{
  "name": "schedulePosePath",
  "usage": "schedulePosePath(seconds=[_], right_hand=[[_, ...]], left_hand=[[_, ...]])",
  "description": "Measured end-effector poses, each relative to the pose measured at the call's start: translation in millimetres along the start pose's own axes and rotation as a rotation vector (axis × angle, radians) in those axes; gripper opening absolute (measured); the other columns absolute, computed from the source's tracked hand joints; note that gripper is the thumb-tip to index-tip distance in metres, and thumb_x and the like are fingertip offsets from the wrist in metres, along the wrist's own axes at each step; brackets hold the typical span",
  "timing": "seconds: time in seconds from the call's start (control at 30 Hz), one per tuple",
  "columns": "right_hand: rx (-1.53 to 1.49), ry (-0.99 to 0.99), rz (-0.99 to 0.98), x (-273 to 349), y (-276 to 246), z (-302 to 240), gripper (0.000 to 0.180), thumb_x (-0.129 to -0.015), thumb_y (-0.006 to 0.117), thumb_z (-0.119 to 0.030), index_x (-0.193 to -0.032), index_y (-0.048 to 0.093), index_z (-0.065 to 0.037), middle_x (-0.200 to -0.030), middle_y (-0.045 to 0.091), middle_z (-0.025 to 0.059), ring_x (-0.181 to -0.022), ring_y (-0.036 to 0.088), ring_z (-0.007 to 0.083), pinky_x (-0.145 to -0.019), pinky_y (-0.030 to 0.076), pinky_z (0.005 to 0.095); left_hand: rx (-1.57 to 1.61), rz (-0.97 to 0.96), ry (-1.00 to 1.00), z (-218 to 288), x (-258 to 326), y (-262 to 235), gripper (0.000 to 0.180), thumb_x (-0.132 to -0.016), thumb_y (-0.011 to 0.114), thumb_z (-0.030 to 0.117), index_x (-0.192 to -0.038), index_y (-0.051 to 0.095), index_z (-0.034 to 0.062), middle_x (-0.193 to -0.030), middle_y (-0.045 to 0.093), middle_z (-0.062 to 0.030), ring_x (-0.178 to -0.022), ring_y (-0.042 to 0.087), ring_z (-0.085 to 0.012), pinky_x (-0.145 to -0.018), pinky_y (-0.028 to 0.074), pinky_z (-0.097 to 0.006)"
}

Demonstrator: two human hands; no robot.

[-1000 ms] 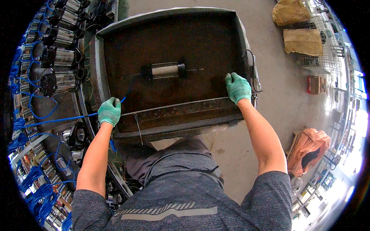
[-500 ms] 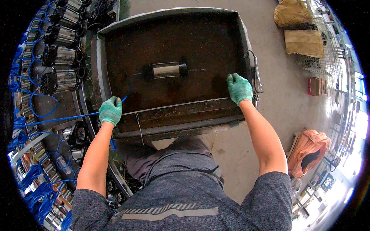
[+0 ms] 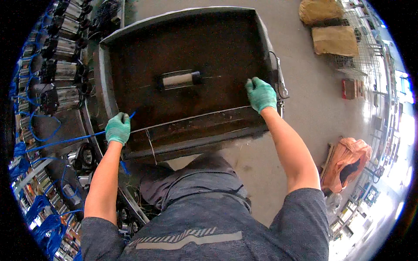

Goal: The person repeatedly picks up cylindrical pumps from a rack, connects a blue hose, and submerges them in a water-filled tray to test for leaks or operation. After testing, the person removes the hose and places the pump back on the rack.

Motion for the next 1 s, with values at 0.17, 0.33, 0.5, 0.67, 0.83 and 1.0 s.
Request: schedulePosePath(seconds=[0.17,0.33,0.5,0.67,0.83,1.0], right_hand=[[0.018,-0.116,0.135,3.8,3.8,1.9,0.029,-0.098,0.061,-0.036,-0.089,0.067,-0.009,-0.092,0.069,0.0160,-0.087,0.067,0.0419,-0.077,0.054,0.0522],[0.050,-0.448,0.288,18.9,-8.1,-34.9,0.016,-0.085,0.071,-0.023,-0.074,0.065,-0.013,-0.079,0.068,0.0110,-0.074,0.068,0.0350,-0.062,0.054,0.0475],[-0.277,-0.838,0.129,95.6,-126.8,-174.4,0.010,-0.076,0.076,-0.016,-0.085,0.072,-0.015,-0.086,0.070,0.0099,-0.082,0.070,0.0329,-0.068,0.057,0.0424],[-0.382,-1.317,-0.464,177.0,-204.2,-199.0,0.012,-0.076,0.076,-0.017,-0.087,0.072,-0.015,-0.087,0.069,0.0096,-0.082,0.069,0.0327,-0.069,0.057,0.0424],[-0.379,-1.368,-0.660,209.0,-213.1,-202.0,0.014,-0.076,0.077,-0.018,-0.088,0.072,-0.015,-0.088,0.069,0.0093,-0.083,0.069,0.0325,-0.069,0.057,0.0423],[-0.384,-1.397,-0.712,211.8,-204.2,-202.5,0.016,-0.076,0.077,-0.019,-0.090,0.072,-0.015,-0.088,0.069,0.0090,-0.083,0.069,0.0324,-0.070,0.057,0.0423]], left_hand=[[0.009,0.065,0.031,-9.0,-3.0,10.3,0.038,-0.101,0.053,0.042,-0.108,0.075,0.0119,-0.104,0.074,-0.0208,-0.098,0.069,-0.0437,-0.086,0.055,-0.053],[-0.003,0.060,0.028,-1.6,1.9,2.9,0.039,-0.101,0.053,0.042,-0.108,0.075,0.0106,-0.105,0.074,-0.0207,-0.099,0.069,-0.0439,-0.086,0.055,-0.053],[0.008,0.123,0.093,-6.4,-6.1,16.3,0.040,-0.101,0.053,0.042,-0.107,0.075,0.0098,-0.104,0.073,-0.0215,-0.099,0.068,-0.0451,-0.086,0.054,-0.053],[0.129,-0.004,-0.096,-18.6,4.3,15.9,0.044,-0.102,0.054,0.043,-0.119,0.073,0.0068,-0.113,0.073,-0.0215,-0.104,0.070,-0.0407,-0.091,0.055,-0.049],[0.000,0.142,0.043,-53.2,-36.9,71.1,0.049,-0.104,0.052,0.046,-0.127,0.071,0.0076,-0.119,0.073,-0.0199,-0.108,0.069,-0.0399,-0.094,0.054,-0.048],[-0.058,0.013,0.036,-14.0,-12.3,22.2,0.049,-0.103,0.052,0.045,-0.126,0.071,0.0067,-0.117,0.073,-0.0211,-0.109,0.069,-0.0402,-0.093,0.055,-0.048]])
Point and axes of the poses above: each hand's wrist, its own x-axis away from the middle knuckle, its own y-axis out of the palm, z = x × y, the point moved 1 cm from there along -x, towards the middle knuckle
